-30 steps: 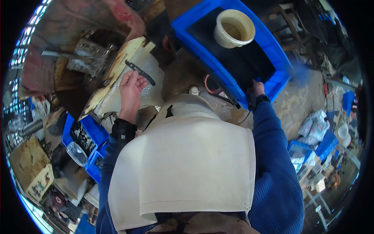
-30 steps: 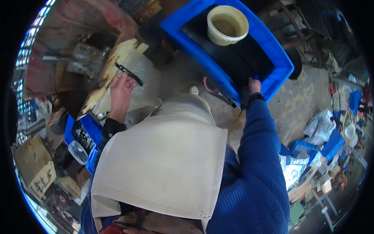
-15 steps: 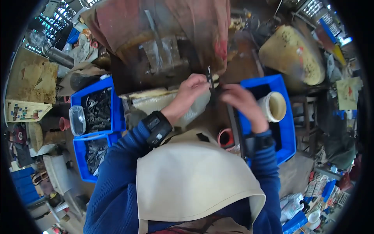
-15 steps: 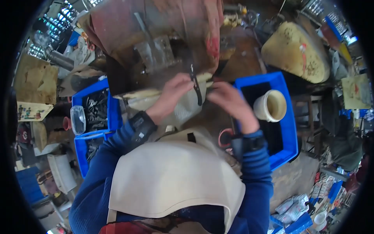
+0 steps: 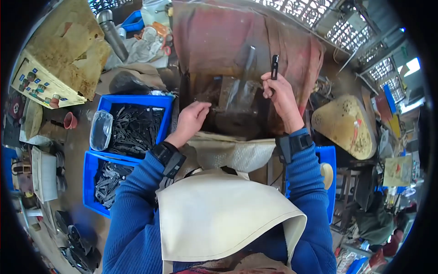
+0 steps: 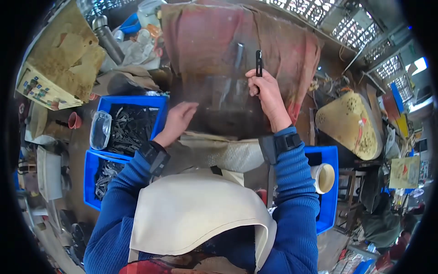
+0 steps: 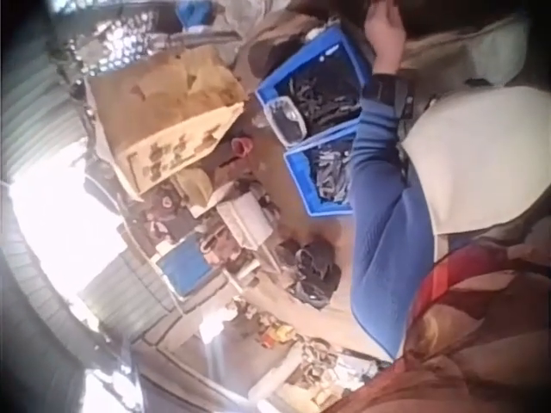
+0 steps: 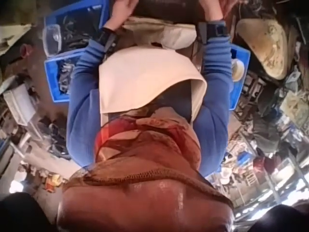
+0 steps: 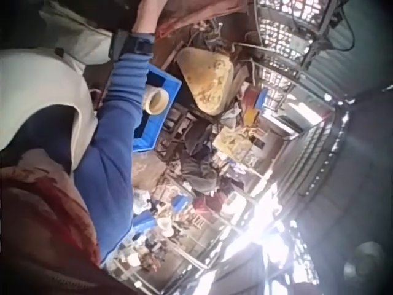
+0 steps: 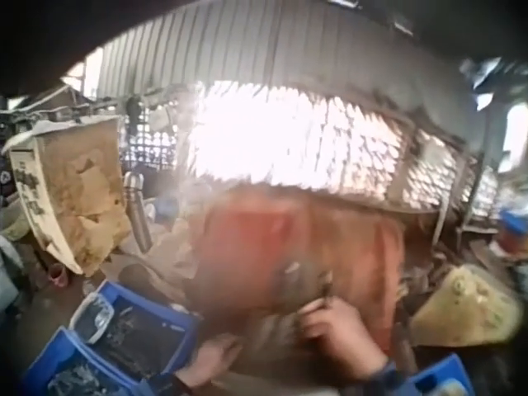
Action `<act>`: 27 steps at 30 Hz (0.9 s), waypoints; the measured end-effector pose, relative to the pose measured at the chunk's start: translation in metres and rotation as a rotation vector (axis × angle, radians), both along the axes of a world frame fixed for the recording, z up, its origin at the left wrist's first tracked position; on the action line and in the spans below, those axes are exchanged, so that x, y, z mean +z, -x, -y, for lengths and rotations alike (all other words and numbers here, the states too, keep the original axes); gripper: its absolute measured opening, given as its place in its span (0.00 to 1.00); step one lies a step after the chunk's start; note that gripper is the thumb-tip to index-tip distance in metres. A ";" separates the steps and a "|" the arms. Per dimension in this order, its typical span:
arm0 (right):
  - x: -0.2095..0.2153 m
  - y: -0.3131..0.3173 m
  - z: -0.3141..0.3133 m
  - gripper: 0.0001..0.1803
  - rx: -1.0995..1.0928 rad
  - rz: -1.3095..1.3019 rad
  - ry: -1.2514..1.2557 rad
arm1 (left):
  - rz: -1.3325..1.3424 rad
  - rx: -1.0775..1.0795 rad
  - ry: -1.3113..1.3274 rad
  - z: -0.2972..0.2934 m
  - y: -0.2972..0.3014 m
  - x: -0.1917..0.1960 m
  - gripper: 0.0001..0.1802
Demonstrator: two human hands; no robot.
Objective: The person picks up a metal piece from a blue bin, dips it into a bucket of water, and presses it against a rotating grinding wheel. They repeatedly dip and grind the piece before placing it into another blue bin and starting the next one.
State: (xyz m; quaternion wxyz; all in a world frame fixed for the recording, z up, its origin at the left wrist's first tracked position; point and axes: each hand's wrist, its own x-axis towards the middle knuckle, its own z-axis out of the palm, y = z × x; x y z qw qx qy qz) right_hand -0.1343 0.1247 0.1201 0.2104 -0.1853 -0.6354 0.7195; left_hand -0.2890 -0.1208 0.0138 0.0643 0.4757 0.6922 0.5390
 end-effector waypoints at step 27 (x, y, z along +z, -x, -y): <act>0.003 0.135 -0.032 0.22 -0.600 0.769 -1.472 | -0.220 -0.137 0.352 0.006 0.013 -0.028 0.10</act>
